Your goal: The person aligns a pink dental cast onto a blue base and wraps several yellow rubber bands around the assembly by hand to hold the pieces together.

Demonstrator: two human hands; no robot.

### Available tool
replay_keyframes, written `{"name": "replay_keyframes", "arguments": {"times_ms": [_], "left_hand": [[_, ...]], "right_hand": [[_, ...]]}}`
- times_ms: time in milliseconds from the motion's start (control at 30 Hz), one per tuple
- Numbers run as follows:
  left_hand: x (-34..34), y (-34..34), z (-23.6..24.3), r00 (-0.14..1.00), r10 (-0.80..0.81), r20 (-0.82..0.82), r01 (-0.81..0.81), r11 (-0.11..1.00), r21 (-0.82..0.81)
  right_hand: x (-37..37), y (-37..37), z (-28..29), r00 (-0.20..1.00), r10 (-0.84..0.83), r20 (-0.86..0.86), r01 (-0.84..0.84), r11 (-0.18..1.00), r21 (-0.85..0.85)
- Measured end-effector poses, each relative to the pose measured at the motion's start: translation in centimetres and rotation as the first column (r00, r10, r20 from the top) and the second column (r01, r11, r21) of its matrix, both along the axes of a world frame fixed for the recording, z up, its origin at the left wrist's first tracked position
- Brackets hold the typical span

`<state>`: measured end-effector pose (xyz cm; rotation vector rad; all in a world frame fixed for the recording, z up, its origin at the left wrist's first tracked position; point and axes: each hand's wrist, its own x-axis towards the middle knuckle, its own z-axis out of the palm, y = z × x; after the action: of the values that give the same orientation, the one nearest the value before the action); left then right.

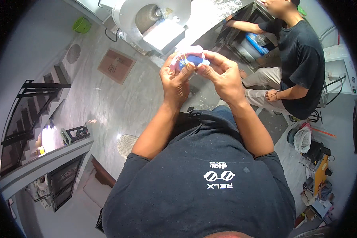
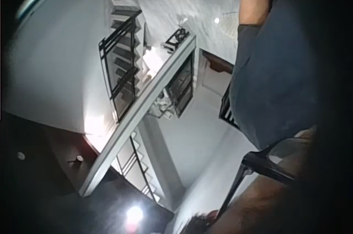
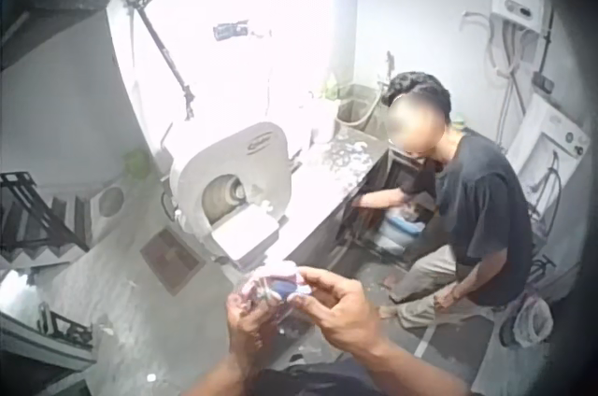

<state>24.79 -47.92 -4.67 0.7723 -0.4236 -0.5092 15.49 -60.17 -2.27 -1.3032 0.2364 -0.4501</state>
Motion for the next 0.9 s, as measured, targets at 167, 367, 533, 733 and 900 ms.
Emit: {"name": "replay_keyframes", "arguments": {"times_ms": [167,367,533,733,900], "left_hand": [[-0.3,-0.6,0.3,1.000,-0.002,0.022,0.003,0.999,-0.040],[-0.3,-1.2,0.0,1.000,0.016,0.015,-0.015,0.999,-0.039],[-0.1,-1.4,0.0,0.998,0.025,0.059,-0.022,0.998,-0.053],[-0.2,-1.4,-0.3,0.990,0.110,0.088,-0.112,0.994,0.020],[-0.4,-1.2,-0.2,0.990,0.103,0.092,-0.106,0.994,0.029]], "right_hand": [[-0.1,0.4,-0.3,0.994,-0.100,0.037,0.093,0.983,0.157],[-0.1,0.6,0.4,0.983,-0.160,0.089,0.145,0.977,0.155],[0.0,0.7,0.7,0.984,-0.154,0.092,0.137,0.976,0.167],[-0.2,0.4,1.4,0.992,-0.120,0.042,0.120,0.993,0.009],[-0.1,-0.2,1.1,0.998,-0.042,0.054,0.043,0.999,-0.031]]}}
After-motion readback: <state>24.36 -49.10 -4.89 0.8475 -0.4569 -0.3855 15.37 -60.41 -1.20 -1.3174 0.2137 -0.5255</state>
